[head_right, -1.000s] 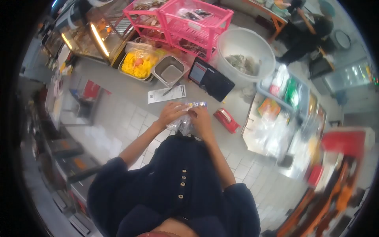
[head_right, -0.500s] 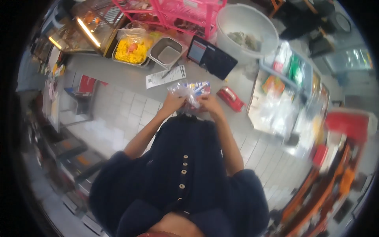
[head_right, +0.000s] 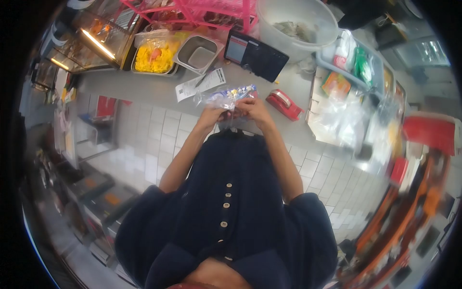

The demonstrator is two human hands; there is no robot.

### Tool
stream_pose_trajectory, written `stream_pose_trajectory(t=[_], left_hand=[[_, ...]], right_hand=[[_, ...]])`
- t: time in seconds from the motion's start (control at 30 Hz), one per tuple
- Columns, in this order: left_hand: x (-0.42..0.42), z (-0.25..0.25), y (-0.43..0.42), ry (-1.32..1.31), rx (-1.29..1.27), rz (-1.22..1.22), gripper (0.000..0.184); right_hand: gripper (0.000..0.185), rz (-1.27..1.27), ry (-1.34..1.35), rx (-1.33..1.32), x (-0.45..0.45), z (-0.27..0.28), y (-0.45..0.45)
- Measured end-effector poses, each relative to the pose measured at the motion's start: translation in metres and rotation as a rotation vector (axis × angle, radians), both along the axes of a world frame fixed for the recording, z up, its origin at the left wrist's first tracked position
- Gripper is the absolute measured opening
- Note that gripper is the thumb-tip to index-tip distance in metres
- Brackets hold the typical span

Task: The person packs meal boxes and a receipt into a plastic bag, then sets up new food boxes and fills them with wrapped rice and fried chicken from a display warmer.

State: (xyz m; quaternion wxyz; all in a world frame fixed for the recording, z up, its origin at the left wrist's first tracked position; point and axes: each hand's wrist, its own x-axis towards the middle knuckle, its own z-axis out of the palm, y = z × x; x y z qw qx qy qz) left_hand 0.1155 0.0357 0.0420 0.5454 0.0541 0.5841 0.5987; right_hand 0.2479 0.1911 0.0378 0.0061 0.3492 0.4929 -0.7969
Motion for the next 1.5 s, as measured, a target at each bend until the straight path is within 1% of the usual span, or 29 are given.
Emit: stream_pose_trajectory(t=[0.1, 0.27, 0.33, 0.37, 0.43, 0.47, 0.53, 0.57, 0.63, 0.67, 0.73, 0.87, 0.93, 1.0, 1.07, 1.1, 1.17, 1.23, 1.27, 1.3, 1.37, 1.43, 1.5], left_hand=[[-0.003, -0.002, 0.000, -0.004, -0.014, -0.035, 0.012], [-0.002, -0.007, 0.000, -0.019, 0.009, -0.008, 0.010], [-0.004, -0.010, 0.000, -0.032, 0.016, -0.002, 0.009], [-0.007, -0.012, 0.000, -0.016, 0.009, -0.030, 0.008], [-0.009, -0.017, -0.001, 0.001, 0.002, -0.060, 0.007], [-0.009, -0.019, -0.001, -0.014, 0.013, -0.054, 0.007], [-0.008, -0.012, 0.000, -0.027, 0.024, -0.049, 0.007], [-0.006, -0.009, 0.000, -0.020, 0.024, -0.030, 0.009], [-0.004, -0.009, 0.000, -0.015, 0.026, -0.012, 0.010], [-0.005, -0.015, -0.001, -0.024, 0.038, -0.013, 0.012], [-0.006, -0.018, -0.002, -0.032, 0.051, -0.014, 0.014], [-0.008, -0.021, -0.002, -0.045, 0.044, -0.011, 0.010], [-0.007, -0.014, 0.001, -0.047, 0.044, -0.026, 0.008], [-0.002, -0.008, 0.004, -0.011, 0.030, 0.051, 0.006], [-0.007, -0.011, 0.002, -0.028, 0.030, 0.014, 0.006], [-0.009, -0.010, 0.001, -0.046, 0.030, -0.023, 0.006], [-0.007, -0.009, 0.002, -0.045, 0.042, -0.009, 0.005], [-0.008, -0.013, 0.001, -0.041, 0.054, 0.012, 0.005], [-0.011, -0.017, 0.000, -0.039, 0.047, -0.036, 0.004], [-0.013, -0.017, -0.001, -0.037, 0.040, -0.086, 0.004], [-0.013, -0.018, 0.000, -0.039, 0.026, -0.068, 0.004], [-0.010, -0.013, 0.003, -0.042, 0.012, -0.052, 0.005], [-0.008, -0.008, 0.004, -0.077, 0.009, -0.007, 0.005]], right_hand=[[0.015, -0.044, 0.017, -0.012, -0.002, 0.000, -0.003], [0.013, -0.054, 0.026, -0.017, -0.001, -0.002, -0.005], [0.011, 0.014, -0.031, 0.085, -0.003, 0.000, -0.008], [0.011, 0.012, -0.031, 0.084, -0.003, 0.001, -0.009], [0.014, 0.013, 0.040, 0.130, -0.004, 0.002, -0.011], [0.014, 0.011, 0.041, 0.131, -0.003, 0.003, -0.012], [0.015, 0.003, 0.041, 0.224, -0.003, 0.013, -0.014], [0.015, 0.000, 0.041, 0.223, -0.004, 0.012, -0.016], [0.012, -0.110, 0.049, 0.080, -0.005, 0.011, -0.017], [0.012, -0.111, 0.050, 0.080, -0.005, 0.009, -0.017], [0.013, -0.140, 0.034, -0.025, -0.004, 0.006, -0.016], [0.012, -0.144, 0.016, -0.035, -0.004, 0.005, -0.015], [0.009, -0.121, -0.016, 0.022, -0.006, 0.010, -0.019], [0.009, -0.101, -0.006, 0.047, -0.007, 0.010, -0.021], [0.008, -0.084, 0.003, 0.072, -0.006, 0.010, -0.021], [0.008, -0.104, 0.003, 0.041, -0.006, 0.009, -0.022], [0.008, -0.124, 0.003, 0.012, -0.004, 0.003, -0.018], [0.012, -0.184, 0.015, -0.123, -0.005, -0.003, -0.014], [0.012, -0.181, 0.016, -0.125, -0.004, -0.006, -0.015], [0.011, -0.181, 0.020, -0.117, -0.004, -0.002, -0.016], [0.010, -0.183, 0.023, -0.108, -0.005, 0.003, -0.019], [0.008, -0.107, -0.026, 0.035, -0.007, 0.003, -0.022], [0.007, -0.140, -0.012, -0.013, -0.006, 0.002, -0.021]])
